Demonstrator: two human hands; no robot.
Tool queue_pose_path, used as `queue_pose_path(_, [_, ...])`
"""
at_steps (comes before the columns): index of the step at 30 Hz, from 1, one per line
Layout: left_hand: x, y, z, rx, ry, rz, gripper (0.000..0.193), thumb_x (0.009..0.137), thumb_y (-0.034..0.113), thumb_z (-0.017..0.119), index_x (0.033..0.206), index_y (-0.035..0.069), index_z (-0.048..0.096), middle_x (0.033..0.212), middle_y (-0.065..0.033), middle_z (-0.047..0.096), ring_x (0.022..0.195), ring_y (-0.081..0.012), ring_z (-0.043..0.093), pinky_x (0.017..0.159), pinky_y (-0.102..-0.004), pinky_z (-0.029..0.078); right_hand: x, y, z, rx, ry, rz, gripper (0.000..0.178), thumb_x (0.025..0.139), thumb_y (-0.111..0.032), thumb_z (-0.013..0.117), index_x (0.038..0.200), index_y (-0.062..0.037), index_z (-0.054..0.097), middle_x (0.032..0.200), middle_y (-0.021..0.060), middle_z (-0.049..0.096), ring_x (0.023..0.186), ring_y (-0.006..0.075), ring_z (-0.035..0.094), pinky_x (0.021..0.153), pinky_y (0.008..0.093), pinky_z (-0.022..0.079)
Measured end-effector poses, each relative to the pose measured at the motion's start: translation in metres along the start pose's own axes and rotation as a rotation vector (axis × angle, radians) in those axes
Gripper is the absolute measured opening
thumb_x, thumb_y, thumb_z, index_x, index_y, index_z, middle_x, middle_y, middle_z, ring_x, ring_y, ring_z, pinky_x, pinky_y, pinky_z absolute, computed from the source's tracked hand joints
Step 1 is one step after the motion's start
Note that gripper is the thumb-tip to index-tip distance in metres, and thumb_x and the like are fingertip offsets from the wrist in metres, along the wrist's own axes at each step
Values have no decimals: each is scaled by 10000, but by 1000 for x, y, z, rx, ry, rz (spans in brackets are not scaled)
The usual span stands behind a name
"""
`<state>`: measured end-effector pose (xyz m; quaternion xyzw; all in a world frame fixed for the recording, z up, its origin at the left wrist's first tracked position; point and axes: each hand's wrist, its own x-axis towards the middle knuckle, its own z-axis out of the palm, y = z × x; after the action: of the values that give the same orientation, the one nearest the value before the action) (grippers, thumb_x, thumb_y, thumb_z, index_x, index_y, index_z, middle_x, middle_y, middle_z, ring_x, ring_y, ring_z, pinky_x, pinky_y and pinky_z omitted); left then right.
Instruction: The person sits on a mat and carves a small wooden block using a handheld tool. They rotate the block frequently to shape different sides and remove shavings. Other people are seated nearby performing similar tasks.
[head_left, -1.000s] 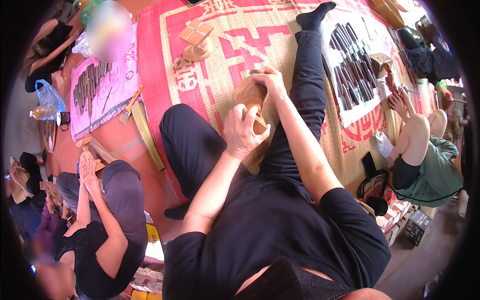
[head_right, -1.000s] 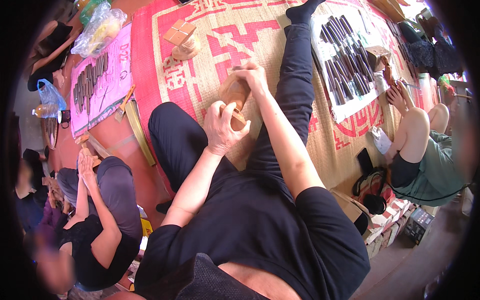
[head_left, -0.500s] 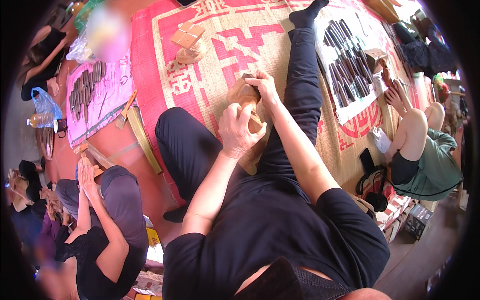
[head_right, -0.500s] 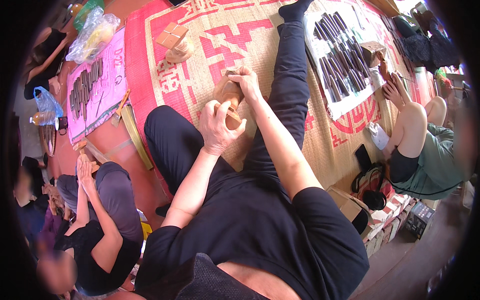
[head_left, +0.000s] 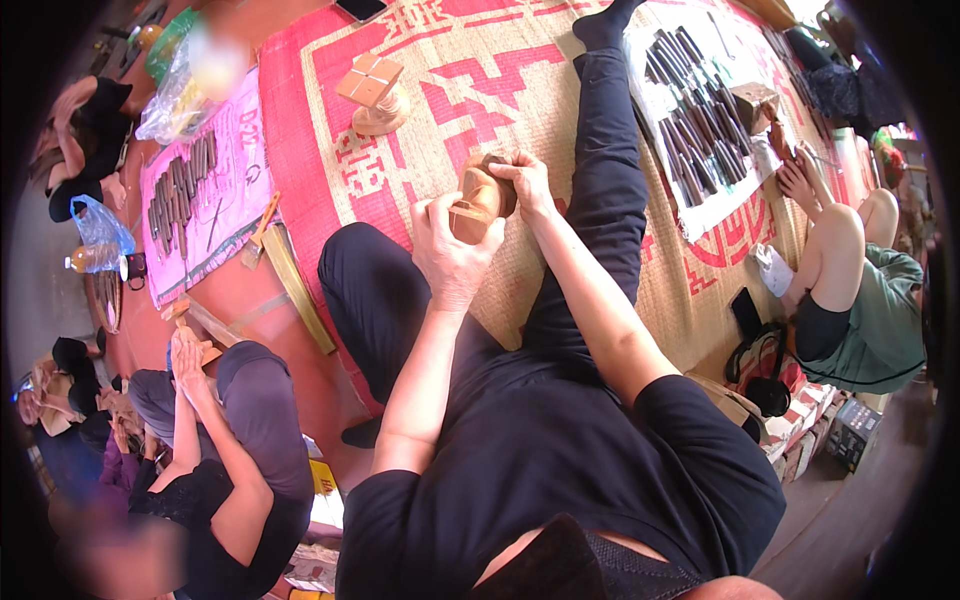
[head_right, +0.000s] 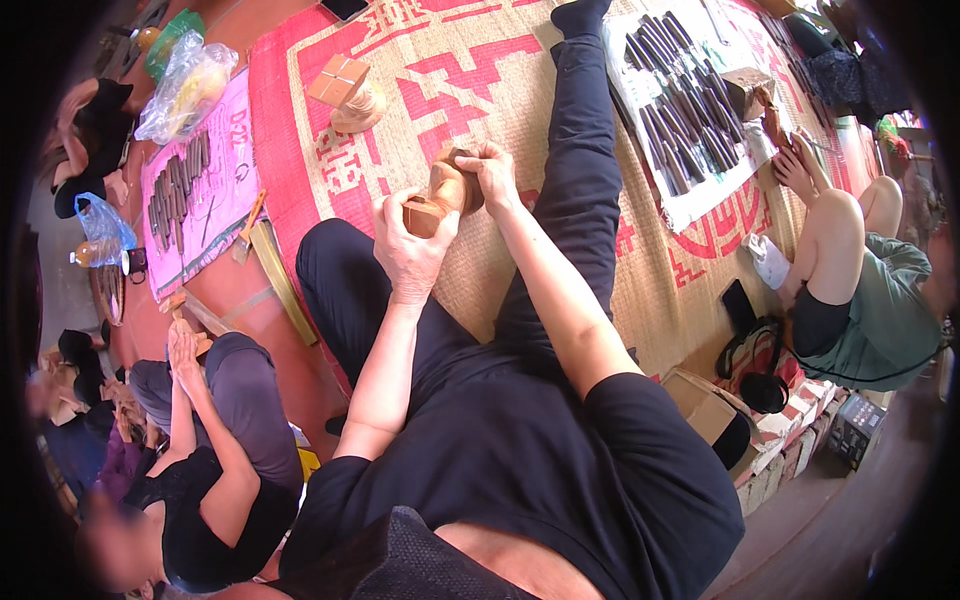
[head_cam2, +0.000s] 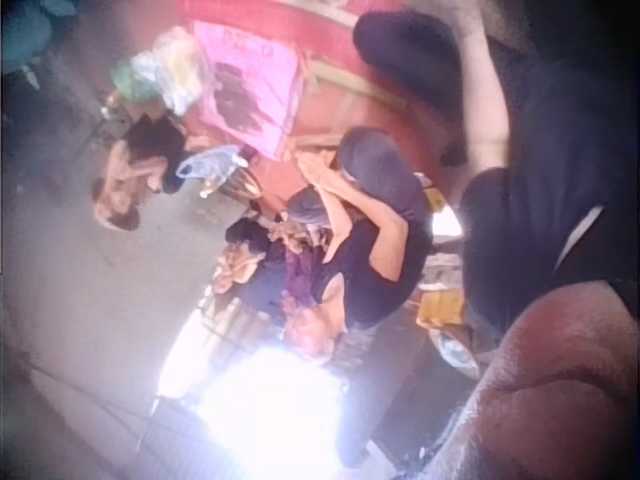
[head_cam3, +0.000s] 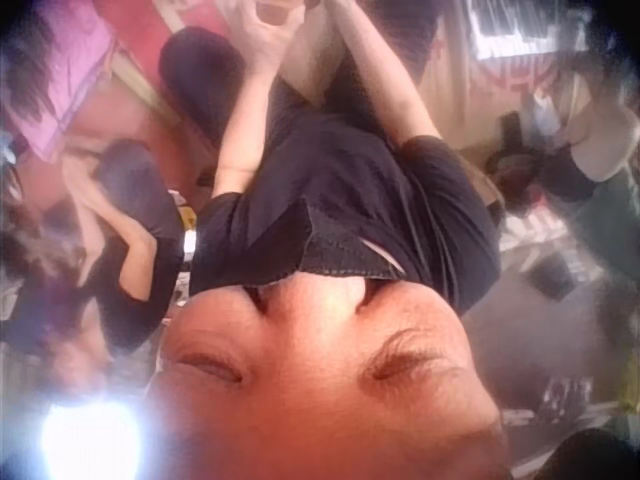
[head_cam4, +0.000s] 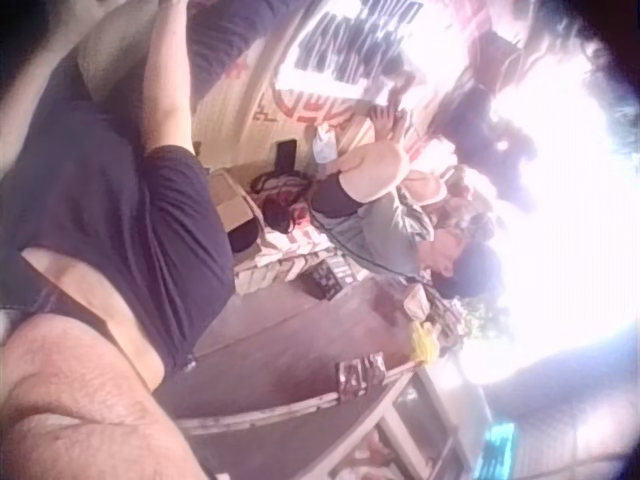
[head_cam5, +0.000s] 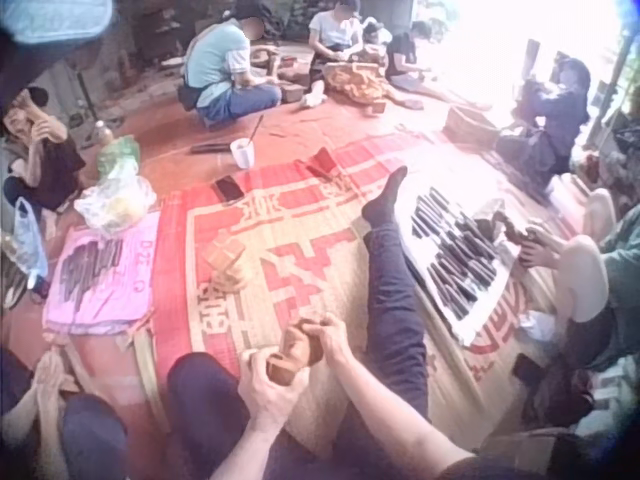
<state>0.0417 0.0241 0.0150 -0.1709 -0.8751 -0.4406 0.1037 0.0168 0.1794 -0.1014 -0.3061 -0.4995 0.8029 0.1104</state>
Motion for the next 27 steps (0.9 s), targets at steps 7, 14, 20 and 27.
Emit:
queue_pose_path(7, [-4,-13,-9,-26,49,-39,481,668,226,811,1042,70,553,961,-111,534,865,-291,607,739,-397,519,12,1,-14,6,129,25,148,752,-41,719,774,-53,573,772,58,640,645,160,604,619,288,501])
queue_pose_path(14, [-1,-10,-3,0,44,-32,468,689,226,796,1050,56,552,966,-119,539,886,-288,606,778,-398,508,6,-8,11,-375,183,-66,119,745,-23,692,818,-21,598,783,84,656,732,172,645,678,299,527])
queue_pose_path(20, [-4,-21,-6,-34,78,-52,458,696,220,786,1050,52,549,977,-121,529,895,-291,601,780,-400,505,12,-6,-6,-24,87,-2,123,796,-71,692,843,-35,584,792,83,657,695,155,626,651,288,513])
queue_pose_path(27, [-5,-14,-7,-32,61,-78,455,702,228,781,1051,53,547,982,-123,530,898,-294,597,781,-404,503,3,17,14,-192,161,-147,123,751,-79,696,801,-22,599,792,82,652,755,151,616,696,291,496])
